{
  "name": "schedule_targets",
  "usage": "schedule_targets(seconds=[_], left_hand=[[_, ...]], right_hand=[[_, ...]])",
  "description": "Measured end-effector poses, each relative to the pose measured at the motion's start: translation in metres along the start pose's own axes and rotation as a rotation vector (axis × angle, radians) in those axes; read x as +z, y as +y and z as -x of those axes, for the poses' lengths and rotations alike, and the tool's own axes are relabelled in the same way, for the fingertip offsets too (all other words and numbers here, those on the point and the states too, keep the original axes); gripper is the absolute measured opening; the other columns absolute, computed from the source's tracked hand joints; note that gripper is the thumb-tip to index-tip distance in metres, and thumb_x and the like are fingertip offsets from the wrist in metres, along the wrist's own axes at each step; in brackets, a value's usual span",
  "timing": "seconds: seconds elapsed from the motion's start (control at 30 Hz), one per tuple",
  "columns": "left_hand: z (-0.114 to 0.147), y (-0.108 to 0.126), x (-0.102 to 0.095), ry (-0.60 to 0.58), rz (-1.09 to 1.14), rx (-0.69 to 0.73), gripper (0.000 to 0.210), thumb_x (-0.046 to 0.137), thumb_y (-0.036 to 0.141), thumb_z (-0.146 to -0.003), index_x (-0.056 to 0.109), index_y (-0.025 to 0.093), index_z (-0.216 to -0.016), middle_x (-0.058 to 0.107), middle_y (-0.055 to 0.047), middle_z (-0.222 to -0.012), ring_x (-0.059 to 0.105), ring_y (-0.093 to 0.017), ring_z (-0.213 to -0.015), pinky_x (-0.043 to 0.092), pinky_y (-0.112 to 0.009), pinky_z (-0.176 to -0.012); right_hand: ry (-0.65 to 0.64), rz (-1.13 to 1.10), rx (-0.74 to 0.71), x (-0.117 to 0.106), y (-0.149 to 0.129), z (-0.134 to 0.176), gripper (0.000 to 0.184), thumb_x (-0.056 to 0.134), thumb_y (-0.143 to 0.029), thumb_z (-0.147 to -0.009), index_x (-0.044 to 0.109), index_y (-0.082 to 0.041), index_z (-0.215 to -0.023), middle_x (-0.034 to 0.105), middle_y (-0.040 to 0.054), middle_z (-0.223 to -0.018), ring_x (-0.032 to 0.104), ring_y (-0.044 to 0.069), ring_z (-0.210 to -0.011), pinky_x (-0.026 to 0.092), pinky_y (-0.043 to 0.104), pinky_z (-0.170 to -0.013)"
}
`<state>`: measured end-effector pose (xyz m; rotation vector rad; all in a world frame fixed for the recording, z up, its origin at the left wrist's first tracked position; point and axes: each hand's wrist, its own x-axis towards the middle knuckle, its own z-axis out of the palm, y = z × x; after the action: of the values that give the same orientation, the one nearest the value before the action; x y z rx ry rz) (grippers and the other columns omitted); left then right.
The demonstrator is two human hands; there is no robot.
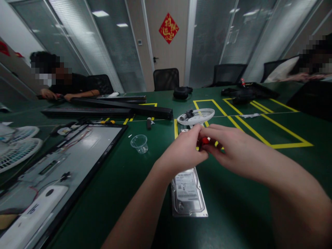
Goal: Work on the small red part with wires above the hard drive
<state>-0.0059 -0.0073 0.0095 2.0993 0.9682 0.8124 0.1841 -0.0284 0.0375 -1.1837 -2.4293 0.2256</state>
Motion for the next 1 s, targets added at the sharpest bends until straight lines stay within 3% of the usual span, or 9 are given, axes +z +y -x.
schedule_targets(seconds=[0.1,0.3,0.47,0.57,0.83,0.9,1.0], left_hand=[[0.0001,0.0003,0.0005,-0.007,-0.032,-0.002,0.028,0.066,0.012,-0.081,0.058,0.022,-0.107,0.076,-0.007,-0.108,0.073,-0.025,-0.1,0.054,-0.036,-0.081],[-0.0005,0.0017,0.0014,-0.029,0.002,-0.036,0.034,0.066,0.008,-0.081,0.06,0.021,-0.111,0.079,-0.008,-0.11,0.075,-0.024,-0.099,0.055,-0.033,-0.078],[-0.0005,0.001,0.0001,-0.013,-0.005,-0.016,0.033,0.066,0.008,-0.081,0.061,0.02,-0.111,0.078,-0.009,-0.114,0.074,-0.025,-0.102,0.057,-0.036,-0.085],[-0.0008,0.0006,0.0001,-0.004,-0.007,-0.011,0.032,0.066,0.01,-0.082,0.06,0.02,-0.112,0.078,-0.008,-0.113,0.074,-0.025,-0.104,0.056,-0.036,-0.086],[-0.0018,0.0011,0.0011,-0.024,-0.015,-0.024,0.029,0.068,0.01,-0.081,0.06,0.021,-0.107,0.079,-0.007,-0.11,0.074,-0.024,-0.098,0.054,-0.033,-0.078],[-0.0012,0.0014,0.0013,-0.018,-0.012,-0.029,0.029,0.066,0.008,-0.081,0.06,0.021,-0.106,0.078,-0.007,-0.108,0.074,-0.023,-0.095,0.053,-0.032,-0.077],[-0.0003,0.002,0.0012,-0.003,-0.004,-0.02,0.029,0.066,0.009,-0.081,0.059,0.021,-0.107,0.078,-0.007,-0.11,0.074,-0.024,-0.099,0.055,-0.034,-0.081]], right_hand=[[-0.005,0.006,-0.003,0.0019,0.0018,-0.0006,0.019,0.06,-0.009,-0.097,0.073,-0.022,-0.1,0.078,0.008,-0.107,0.071,0.023,-0.089,0.05,0.035,-0.076],[-0.015,0.155,0.16,0.0013,0.0013,-0.002,0.012,0.07,-0.03,-0.101,0.078,-0.021,-0.099,0.079,0.0082,-0.088,0.067,0.024,-0.069,0.042,0.036,-0.063],[0.009,0.041,0.039,0.0011,0.0006,-0.0003,0.02,0.064,-0.012,-0.099,0.075,-0.022,-0.111,0.079,0.008,-0.11,0.071,0.023,-0.088,0.049,0.035,-0.076],[-0.002,0.008,-0.003,0.0029,0.0029,0.0001,0.027,0.058,-0.002,-0.094,0.072,-0.022,-0.104,0.077,0.0073,-0.111,0.071,0.022,-0.092,0.049,0.034,-0.079],[0.005,0.174,0.151,0.004,0.0063,-0.0008,0.01,0.071,-0.028,-0.099,0.078,-0.022,-0.1,0.079,0.0069,-0.086,0.065,0.022,-0.066,0.041,0.034,-0.061],[0.013,0.156,0.137,0.0035,0.0054,-0.0002,0.009,0.071,-0.028,-0.1,0.078,-0.022,-0.102,0.08,0.0077,-0.091,0.068,0.023,-0.071,0.043,0.034,-0.063],[0.018,0.067,0.04,0.0025,0.0042,0.0009,0.015,0.066,-0.015,-0.099,0.075,-0.023,-0.107,0.08,0.0079,-0.107,0.071,0.024,-0.086,0.048,0.034,-0.072]])
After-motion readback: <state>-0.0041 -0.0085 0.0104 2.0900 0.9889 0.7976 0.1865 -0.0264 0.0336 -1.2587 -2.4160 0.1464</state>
